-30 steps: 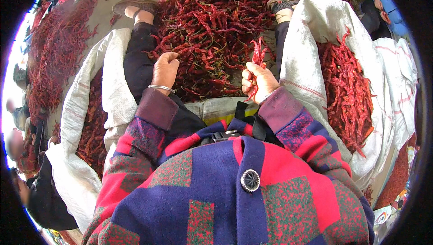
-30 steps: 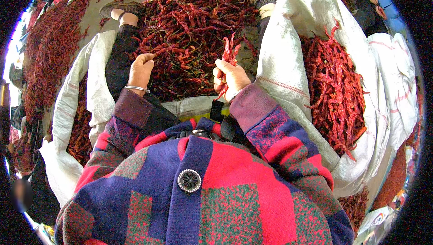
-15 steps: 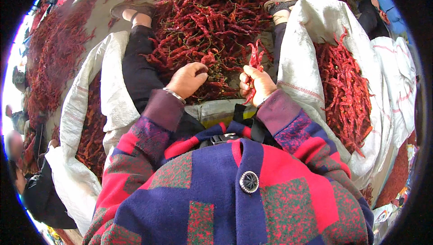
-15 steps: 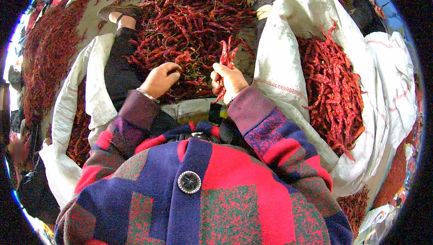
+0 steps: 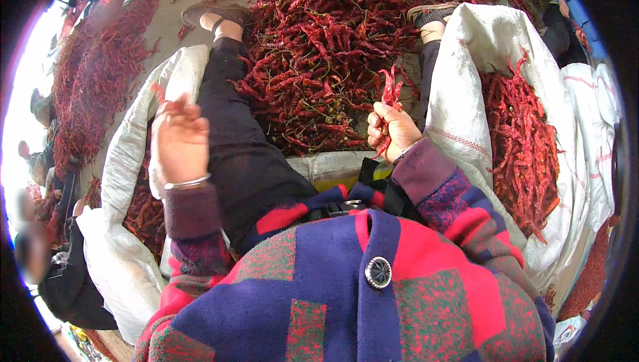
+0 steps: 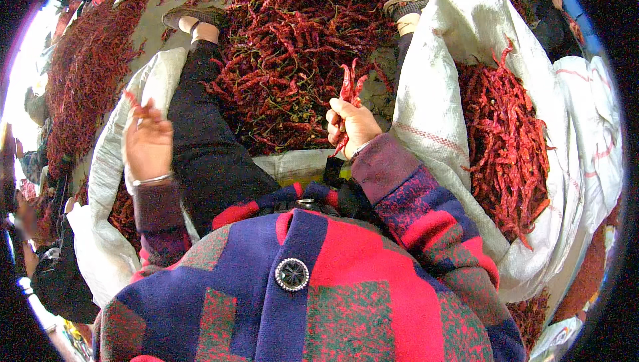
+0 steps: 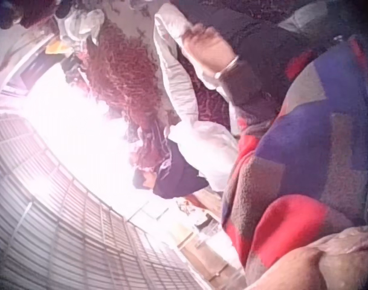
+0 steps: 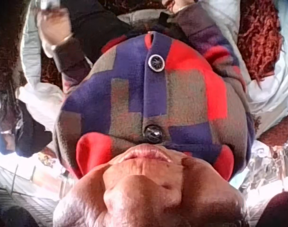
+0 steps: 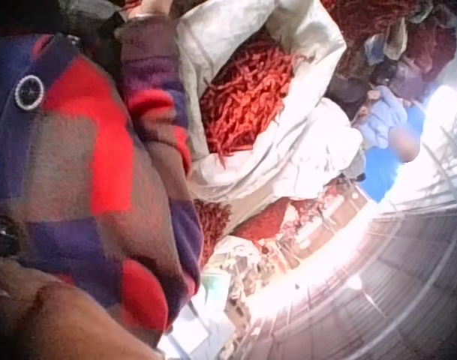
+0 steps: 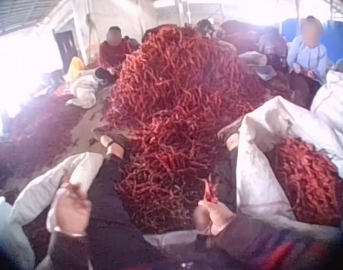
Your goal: The person sits on the ground and repeatedly picks dried red chilies from a large pile, removes the stems by hand, and places the de-stemmed chilies into a white sack beside them. The process continues throughout the clip with consistent hand motions.
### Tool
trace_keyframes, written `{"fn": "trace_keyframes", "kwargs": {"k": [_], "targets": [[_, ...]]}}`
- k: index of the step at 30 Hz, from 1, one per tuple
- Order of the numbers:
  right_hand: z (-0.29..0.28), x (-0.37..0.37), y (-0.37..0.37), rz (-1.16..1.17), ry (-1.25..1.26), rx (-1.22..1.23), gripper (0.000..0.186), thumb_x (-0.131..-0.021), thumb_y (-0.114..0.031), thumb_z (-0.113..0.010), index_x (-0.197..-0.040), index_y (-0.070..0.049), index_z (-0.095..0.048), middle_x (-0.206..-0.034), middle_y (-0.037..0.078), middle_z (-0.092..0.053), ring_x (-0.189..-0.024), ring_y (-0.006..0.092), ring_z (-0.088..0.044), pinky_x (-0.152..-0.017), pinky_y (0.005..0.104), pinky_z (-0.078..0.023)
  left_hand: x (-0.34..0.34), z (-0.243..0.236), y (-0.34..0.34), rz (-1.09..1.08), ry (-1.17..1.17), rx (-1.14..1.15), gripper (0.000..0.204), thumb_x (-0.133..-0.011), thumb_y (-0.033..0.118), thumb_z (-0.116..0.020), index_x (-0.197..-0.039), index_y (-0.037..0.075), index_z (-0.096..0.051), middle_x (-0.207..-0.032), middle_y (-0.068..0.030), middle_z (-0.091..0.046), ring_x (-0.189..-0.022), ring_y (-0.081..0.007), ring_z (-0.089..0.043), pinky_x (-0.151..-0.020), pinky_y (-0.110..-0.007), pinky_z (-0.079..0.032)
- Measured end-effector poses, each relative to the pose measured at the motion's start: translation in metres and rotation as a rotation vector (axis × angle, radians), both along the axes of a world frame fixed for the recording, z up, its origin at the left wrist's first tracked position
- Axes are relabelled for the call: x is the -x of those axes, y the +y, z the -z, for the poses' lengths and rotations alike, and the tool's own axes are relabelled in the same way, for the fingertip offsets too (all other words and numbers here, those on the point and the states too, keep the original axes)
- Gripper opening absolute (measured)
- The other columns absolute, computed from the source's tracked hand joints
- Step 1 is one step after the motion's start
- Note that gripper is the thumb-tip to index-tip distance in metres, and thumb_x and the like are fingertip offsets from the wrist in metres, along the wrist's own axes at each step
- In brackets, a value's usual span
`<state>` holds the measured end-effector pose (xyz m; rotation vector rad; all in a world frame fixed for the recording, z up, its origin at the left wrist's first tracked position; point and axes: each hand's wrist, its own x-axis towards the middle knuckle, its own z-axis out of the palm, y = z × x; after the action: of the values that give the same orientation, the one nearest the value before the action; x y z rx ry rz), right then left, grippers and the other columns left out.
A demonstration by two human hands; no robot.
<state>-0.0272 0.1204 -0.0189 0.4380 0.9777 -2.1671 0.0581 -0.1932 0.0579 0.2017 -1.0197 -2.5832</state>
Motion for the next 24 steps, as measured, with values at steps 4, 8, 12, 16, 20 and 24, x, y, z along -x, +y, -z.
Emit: {"fn": "trace_keyframes", "kwargs": {"k": [4,8,12,16,20,24], "targets": [[0.003,0.003,0.003,-0.001,-0.003,0.005,0.014,-0.078,-0.021,-0.05,-0.069,-0.012,-0.042,-0.057,0.001,-0.045,-0.043,0.0114,-0.04,-0.04,0.0254,-0.031,-0.013,-0.004,0.006,-0.319,-0.147,0.148,0.029,-0.081,0.018,-0.043,-0.109,0.01,-0.042,-0.11,-0.0157,-0.046,-0.086,-0.0231,-0.052,-0.065,-0.028,-0.043],[0.0,0.002,0.001,-0.019,0.013,-0.022,0.016,-0.08,-0.021,-0.048,-0.068,-0.012,-0.041,-0.058,0.0,-0.044,-0.045,0.0108,-0.039,-0.043,0.0252,-0.031,0.01,0.01,0.047,-0.049,-0.311,0.927,0.037,-0.076,0.016,-0.051,-0.109,0.005,-0.041,-0.105,-0.0114,-0.049,-0.08,-0.0178,-0.053,-0.068,-0.026,-0.043],[-0.002,0.004,0.004,0.019,-0.012,-0.06,0.015,-0.079,-0.021,-0.049,-0.068,-0.012,-0.041,-0.058,0.0,-0.044,-0.045,0.0108,-0.039,-0.042,0.0256,-0.031,0.069,0.043,0.093,0.309,-0.265,1.727,0.039,-0.069,0.014,-0.054,-0.106,0.005,-0.045,-0.094,-0.0127,-0.051,-0.086,-0.0232,-0.05,-0.074,-0.032,-0.041],[-0.003,0.004,0.007,0.007,0.002,-0.031,0.015,-0.079,-0.02,-0.048,-0.068,-0.013,-0.041,-0.058,0.0,-0.044,-0.046,0.0111,-0.039,-0.042,0.0248,-0.031,0.102,0.09,0.115,0.426,-0.145,2.098,0.03,-0.072,0.019,-0.049,-0.1,0.009,-0.048,-0.093,-0.0118,-0.052,-0.089,-0.027,-0.048,-0.075,-0.036,-0.04],[-0.005,0.004,0.008,0.029,-0.043,-0.045,0.014,-0.079,-0.02,-0.048,-0.069,-0.013,-0.04,-0.058,0.0,-0.044,-0.046,0.0103,-0.038,-0.043,0.024,-0.031,0.109,0.102,0.101,0.268,-0.062,1.65,0.016,-0.072,0.012,-0.048,-0.081,0.004,-0.057,-0.077,-0.0117,-0.057,-0.072,-0.0279,-0.054,-0.065,-0.035,-0.043],[0.002,0.006,0.005,0.048,-0.012,-0.039,0.015,-0.077,-0.019,-0.05,-0.066,-0.011,-0.043,-0.054,0.001,-0.045,-0.041,0.0114,-0.04,-0.036,0.0248,-0.029,0.098,0.088,0.093,0.304,-0.222,1.462,0.025,-0.072,0.013,-0.049,-0.094,0.004,-0.052,-0.085,-0.0122,-0.055,-0.08,-0.0264,-0.052,-0.071,-0.034,-0.042]]}}
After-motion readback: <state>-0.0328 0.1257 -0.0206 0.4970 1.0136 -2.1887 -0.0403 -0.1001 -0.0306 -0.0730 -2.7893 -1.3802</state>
